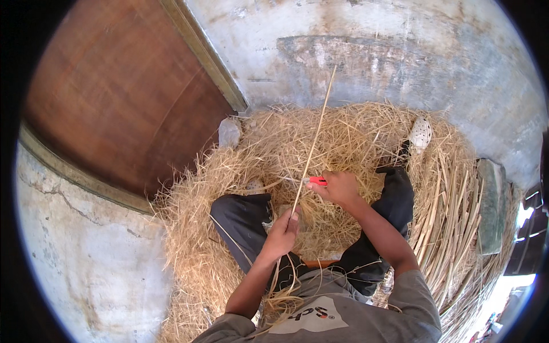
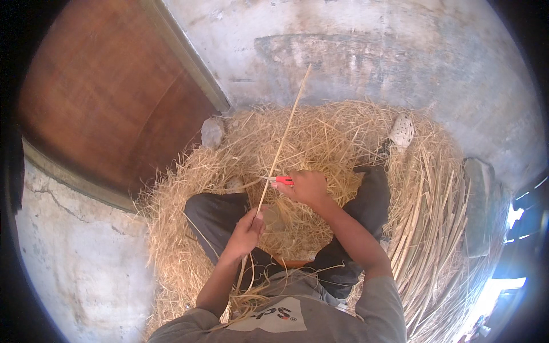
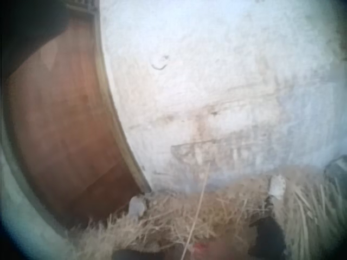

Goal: The person sits on a bed of straw and uses a red utility knife to peel the outer layer off a long, thin bamboo stick. They hold the stick with their left hand and scrape downwards with the knife in their right hand, repeating this action along the length of the stick.

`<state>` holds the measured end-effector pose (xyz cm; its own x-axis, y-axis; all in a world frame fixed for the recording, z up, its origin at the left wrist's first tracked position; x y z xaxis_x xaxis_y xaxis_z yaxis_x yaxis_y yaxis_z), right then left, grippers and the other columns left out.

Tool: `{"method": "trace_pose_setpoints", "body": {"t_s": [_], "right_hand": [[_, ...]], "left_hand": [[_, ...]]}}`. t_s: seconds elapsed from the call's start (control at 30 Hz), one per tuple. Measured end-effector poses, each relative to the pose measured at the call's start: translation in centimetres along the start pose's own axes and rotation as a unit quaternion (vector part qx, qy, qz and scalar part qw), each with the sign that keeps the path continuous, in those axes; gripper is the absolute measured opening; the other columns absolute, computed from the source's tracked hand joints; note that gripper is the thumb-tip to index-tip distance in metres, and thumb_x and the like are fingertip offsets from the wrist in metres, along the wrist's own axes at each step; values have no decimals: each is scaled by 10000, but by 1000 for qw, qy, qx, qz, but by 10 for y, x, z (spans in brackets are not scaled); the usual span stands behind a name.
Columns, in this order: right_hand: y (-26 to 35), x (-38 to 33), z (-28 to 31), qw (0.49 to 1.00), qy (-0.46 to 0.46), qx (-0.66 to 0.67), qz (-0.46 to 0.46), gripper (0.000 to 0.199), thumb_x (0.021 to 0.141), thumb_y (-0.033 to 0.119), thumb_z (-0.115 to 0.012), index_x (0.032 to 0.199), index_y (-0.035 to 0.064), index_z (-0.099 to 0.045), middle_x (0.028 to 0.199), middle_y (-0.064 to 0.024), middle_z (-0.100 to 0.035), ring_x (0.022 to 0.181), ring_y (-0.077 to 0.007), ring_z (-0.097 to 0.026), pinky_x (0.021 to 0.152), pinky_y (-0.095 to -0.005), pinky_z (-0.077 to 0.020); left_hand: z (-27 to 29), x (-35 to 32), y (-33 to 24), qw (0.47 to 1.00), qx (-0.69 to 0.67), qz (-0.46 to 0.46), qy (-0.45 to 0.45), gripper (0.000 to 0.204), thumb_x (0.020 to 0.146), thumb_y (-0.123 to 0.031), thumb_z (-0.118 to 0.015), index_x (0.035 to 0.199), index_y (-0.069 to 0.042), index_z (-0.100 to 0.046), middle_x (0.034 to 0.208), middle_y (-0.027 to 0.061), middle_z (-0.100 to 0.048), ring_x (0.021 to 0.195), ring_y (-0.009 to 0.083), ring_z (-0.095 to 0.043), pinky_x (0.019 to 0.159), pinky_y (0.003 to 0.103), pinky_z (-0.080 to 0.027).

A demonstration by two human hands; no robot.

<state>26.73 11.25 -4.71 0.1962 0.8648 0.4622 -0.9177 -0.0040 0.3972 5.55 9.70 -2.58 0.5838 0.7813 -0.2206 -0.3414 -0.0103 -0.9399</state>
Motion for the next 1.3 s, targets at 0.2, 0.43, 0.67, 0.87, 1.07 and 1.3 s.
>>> {"method": "trace_pose_setpoints", "body": {"t_s": [0.2, 0.43, 0.67, 0.87, 1.07, 1.3], "right_hand": [[3, 1, 0, 1000, -1, 6, 28, 654, 765, 719, -560, 629, 83, -622, 472, -105, -542, 413, -281, -571, 405, -397, -450], [-1, 4, -13, 994, -62, -30, 81, 689, 720, 776, -551, 593, 100, -603, 430, -77, -507, 376, -243, -545, 391, -374, -436], [-18, 19, -27, 986, -34, -78, 140, 698, 711, 802, -525, 584, 121, -611, 431, -56, -509, 379, -212, -540, 396, -356, -429], [-49, 50, -31, 981, 24, -128, 143, 740, 728, 821, -460, 598, 105, -590, 474, -55, -530, 390, -228, -521, 456, -386, -444], [-112, 81, -25, 976, 140, -68, -156, 777, 780, 819, -375, 672, 104, -657, 557, -86, -585, 521, -257, -603, 490, -392, -475], [-142, 92, -8, 972, 103, -203, -55, 800, 780, 822, -365, 740, 82, -669, 571, -112, -607, 565, -278, -629, 503, -408, -485]], "left_hand": [[3, -7, 2, 992, 118, -32, -9, 251, 993, -140, -419, 1215, -35, -473, 727, 140, -527, 643, 250, -549, 609, 364, -443], [1, -12, -5, 981, 174, -65, -53, 247, 947, -98, -438, 1177, -13, -466, 781, 264, -554, 745, 443, -587, 640, 441, -452], [-2, -12, 13, 983, 176, -27, -38, 255, 921, -45, -456, 1174, -26, -486, 769, 240, -549, 718, 382, -605, 635, 415, -459], [-11, -2, 31, 988, 134, -69, -31, 236, 932, -33, -447, 1164, -32, -493, 718, 196, -516, 625, 304, -552, 598, 373, -442], [-29, -9, 41, 991, 111, -72, -11, 247, 954, -48, -438, 1196, -36, -488, 692, 149, -473, 591, 227, -492, 572, 349, -410], [-23, -29, 24, 994, 93, -29, 55, 290, 956, -28, -414, 1242, -50, -457, 660, 73, -419, 560, 143, -436, 531, 307, -379]]}}
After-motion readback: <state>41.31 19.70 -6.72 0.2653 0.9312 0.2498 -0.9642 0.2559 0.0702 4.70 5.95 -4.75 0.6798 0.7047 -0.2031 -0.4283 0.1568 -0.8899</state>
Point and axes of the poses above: each hand's wrist, its own x-axis towards the middle knuckle, its own z-axis out of the back of the hand, y = z × x, the point moved 4 cm from there along x, towards the middle knuckle
